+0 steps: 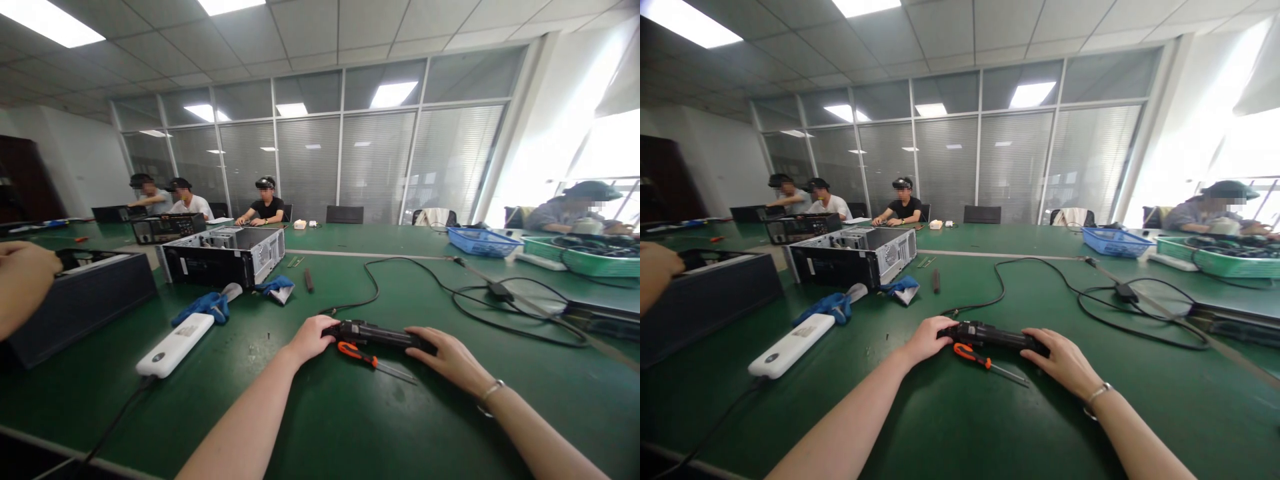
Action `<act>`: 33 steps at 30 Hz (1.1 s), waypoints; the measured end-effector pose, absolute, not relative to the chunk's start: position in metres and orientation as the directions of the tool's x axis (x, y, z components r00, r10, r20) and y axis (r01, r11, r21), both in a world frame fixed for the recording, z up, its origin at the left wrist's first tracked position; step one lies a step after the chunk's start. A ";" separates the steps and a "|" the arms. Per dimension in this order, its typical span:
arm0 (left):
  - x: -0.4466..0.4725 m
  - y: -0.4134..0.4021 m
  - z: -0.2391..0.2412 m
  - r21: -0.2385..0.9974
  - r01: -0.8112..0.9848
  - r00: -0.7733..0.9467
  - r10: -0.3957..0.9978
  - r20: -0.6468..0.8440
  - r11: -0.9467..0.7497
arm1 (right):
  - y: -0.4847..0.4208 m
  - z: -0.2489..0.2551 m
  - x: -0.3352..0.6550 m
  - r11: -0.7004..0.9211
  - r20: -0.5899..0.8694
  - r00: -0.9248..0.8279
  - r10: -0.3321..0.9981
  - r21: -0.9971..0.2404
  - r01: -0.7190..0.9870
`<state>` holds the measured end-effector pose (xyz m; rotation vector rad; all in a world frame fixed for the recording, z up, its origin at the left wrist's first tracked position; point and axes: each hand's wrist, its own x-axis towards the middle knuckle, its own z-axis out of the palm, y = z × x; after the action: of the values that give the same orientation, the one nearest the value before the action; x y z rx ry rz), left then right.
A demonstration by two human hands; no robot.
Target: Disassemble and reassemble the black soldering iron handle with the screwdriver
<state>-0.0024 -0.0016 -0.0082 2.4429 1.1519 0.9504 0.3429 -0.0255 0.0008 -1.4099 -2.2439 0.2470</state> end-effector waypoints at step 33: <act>0.008 -0.028 0.014 0.277 0.689 0.466 0.703 0.537 -0.669 | -0.003 -0.010 0.360 0.307 0.298 -0.166 0.940 -0.529 0.791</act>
<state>0.0081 -0.0284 0.0136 2.6719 1.2685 0.9948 0.3596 -0.0027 -0.0101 -1.5301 -2.0039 0.3374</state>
